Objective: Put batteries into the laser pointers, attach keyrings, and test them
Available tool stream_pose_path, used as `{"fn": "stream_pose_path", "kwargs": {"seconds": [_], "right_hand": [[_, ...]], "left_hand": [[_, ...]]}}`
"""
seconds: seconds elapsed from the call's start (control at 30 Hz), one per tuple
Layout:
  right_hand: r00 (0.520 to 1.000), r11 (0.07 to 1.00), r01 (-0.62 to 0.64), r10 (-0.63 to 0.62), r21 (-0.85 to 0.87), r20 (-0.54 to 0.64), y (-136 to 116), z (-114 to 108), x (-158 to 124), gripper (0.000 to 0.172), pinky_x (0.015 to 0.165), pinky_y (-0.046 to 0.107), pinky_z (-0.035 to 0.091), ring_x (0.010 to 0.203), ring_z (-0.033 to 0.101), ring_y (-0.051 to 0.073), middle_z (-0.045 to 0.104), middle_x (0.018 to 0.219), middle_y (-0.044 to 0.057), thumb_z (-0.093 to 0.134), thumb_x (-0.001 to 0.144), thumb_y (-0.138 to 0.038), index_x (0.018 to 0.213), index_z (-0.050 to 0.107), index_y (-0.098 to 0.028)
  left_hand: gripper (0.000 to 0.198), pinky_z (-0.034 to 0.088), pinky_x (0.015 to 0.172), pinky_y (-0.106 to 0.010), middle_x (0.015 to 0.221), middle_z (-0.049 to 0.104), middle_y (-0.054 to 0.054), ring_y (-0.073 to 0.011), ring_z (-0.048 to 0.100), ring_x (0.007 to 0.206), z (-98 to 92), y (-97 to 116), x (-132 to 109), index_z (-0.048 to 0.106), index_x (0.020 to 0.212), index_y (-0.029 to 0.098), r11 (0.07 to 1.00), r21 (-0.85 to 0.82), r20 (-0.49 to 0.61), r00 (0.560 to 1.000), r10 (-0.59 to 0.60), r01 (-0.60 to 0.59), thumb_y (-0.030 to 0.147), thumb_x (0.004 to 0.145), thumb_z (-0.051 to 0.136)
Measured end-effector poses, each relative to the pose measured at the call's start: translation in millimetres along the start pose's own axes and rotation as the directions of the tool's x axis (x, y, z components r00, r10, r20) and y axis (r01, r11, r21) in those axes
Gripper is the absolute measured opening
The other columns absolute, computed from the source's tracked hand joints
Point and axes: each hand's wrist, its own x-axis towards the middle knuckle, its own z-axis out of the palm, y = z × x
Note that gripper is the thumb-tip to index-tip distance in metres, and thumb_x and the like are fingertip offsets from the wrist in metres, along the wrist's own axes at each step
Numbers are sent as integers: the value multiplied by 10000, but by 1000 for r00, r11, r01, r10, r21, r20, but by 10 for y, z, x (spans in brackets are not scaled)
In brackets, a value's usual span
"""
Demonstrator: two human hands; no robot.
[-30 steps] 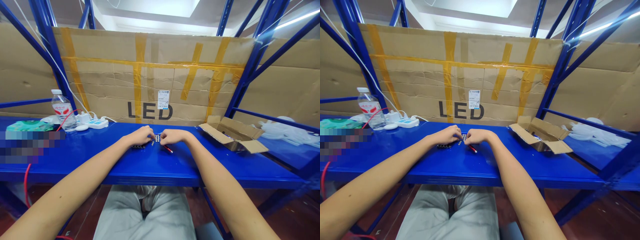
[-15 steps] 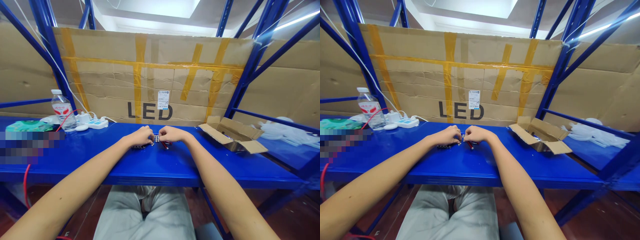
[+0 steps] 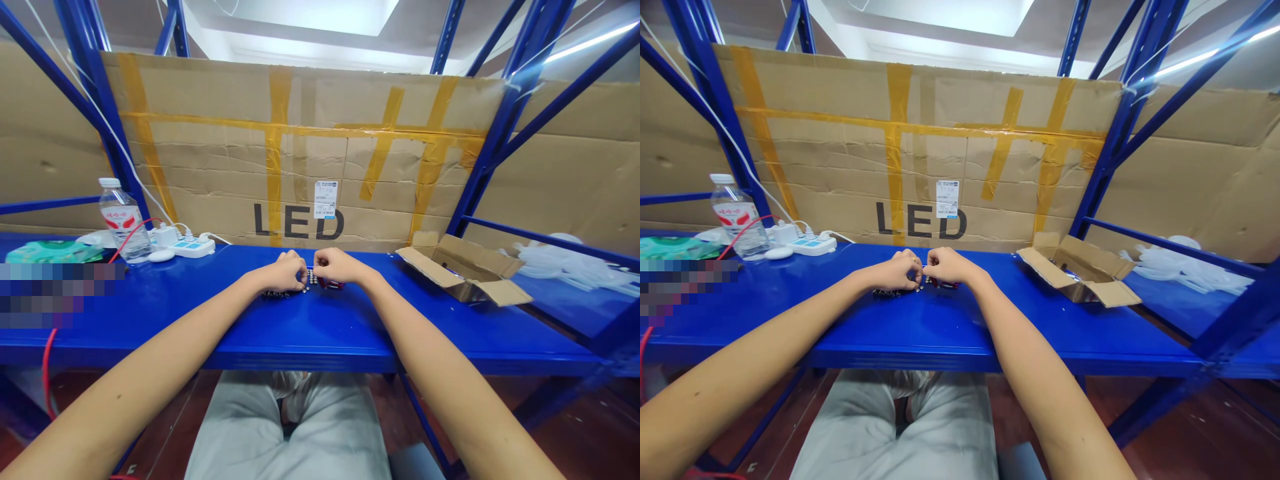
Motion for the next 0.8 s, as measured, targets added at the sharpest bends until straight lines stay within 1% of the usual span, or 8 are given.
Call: {"fn": "stream_pose_path", "kwargs": {"seconds": [0.13, 0.23, 0.33, 0.43, 0.53, 0.6, 0.7, 0.8], "right_hand": [[999, 999, -1, 2, -32, 34, 11, 38, 5, 64, 458, 198, 359, 519, 511, 103, 624, 625, -9, 563, 726, -234, 743, 537, -178], [999, 1000, 1, 0, -15, 37, 25, 51, 9, 59, 449, 195, 356, 514, 517, 102, 625, 625, -10, 561, 720, -220, 744, 527, -178], [999, 1000, -8, 7, 21, 46, 48, 46, 15, 51, 440, 194, 359, 492, 519, 98, 642, 626, -11, 545, 726, -201, 767, 524, -179], [999, 999, -2, 1, 37, 33, 66, 29, 17, 49, 442, 192, 376, 492, 528, 100, 635, 609, -16, 553, 729, -203, 757, 519, -182], [1000, 998, 6, -7, 61, 25, 72, 13, 13, 53, 444, 191, 397, 512, 551, 106, 636, 621, -16, 563, 725, -196, 749, 517, -184], [999, 995, -8, 4, 104, 37, 79, 7, 11, 60, 444, 193, 414, 529, 583, 118, 635, 630, -16, 561, 724, -181, 760, 514, -187], [998, 983, -27, 17, 182, 60, 108, 6, 17, 80, 442, 198, 441, 562, 641, 143, 639, 659, -13, 559, 726, -158, 775, 502, -189], [997, 974, -24, 8, 227, 71, 144, 10, 28, 95, 446, 196, 461, 587, 672, 152, 654, 702, -6, 558, 728, -131, 781, 502, -186]], "left_hand": [[83, 305, 991, -400, 966, 690, -69, -281, 453, 1099, -19, 34, -26, 730, 769, 208, 1000, 4, 1, 1000, 14, -14, 225, 729, 660], [87, 339, 947, -377, 928, 705, -66, -278, 490, 1078, -33, 43, -36, 734, 743, 209, 998, 24, -34, 998, 54, -53, 218, 740, 648], [110, 398, 777, -303, 827, 707, -57, -216, 585, 872, -54, 41, -37, 716, 769, 182, 998, -9, -90, 994, 69, -70, 198, 755, 608], [136, 391, 646, -259, 774, 704, -31, -158, 598, 689, -74, 41, -36, 694, 828, 171, 995, -61, -192, 979, 68, -81, 209, 793, 567], [167, 399, 652, -251, 776, 718, -24, -155, 620, 685, -76, 45, -31, 692, 899, 181, 992, -48, -297, 950, 94, -113, 247, 844, 549], [177, 404, 661, -252, 798, 729, -28, -161, 636, 704, -65, 51, -25, 695, 932, 186, 992, -21, -341, 934, 108, -123, 248, 859, 546], [182, 416, 674, -253, 831, 743, -33, -170, 658, 739, -41, 62, -17, 706, 958, 195, 992, 3, -365, 924, 115, -123, 241, 869, 553], [196, 436, 702, -251, 862, 756, -33, -172, 675, 766, -21, 66, -11, 721, 987, 208, 991, -19, -362, 925, 119, -135, 245, 883, 559]]}}
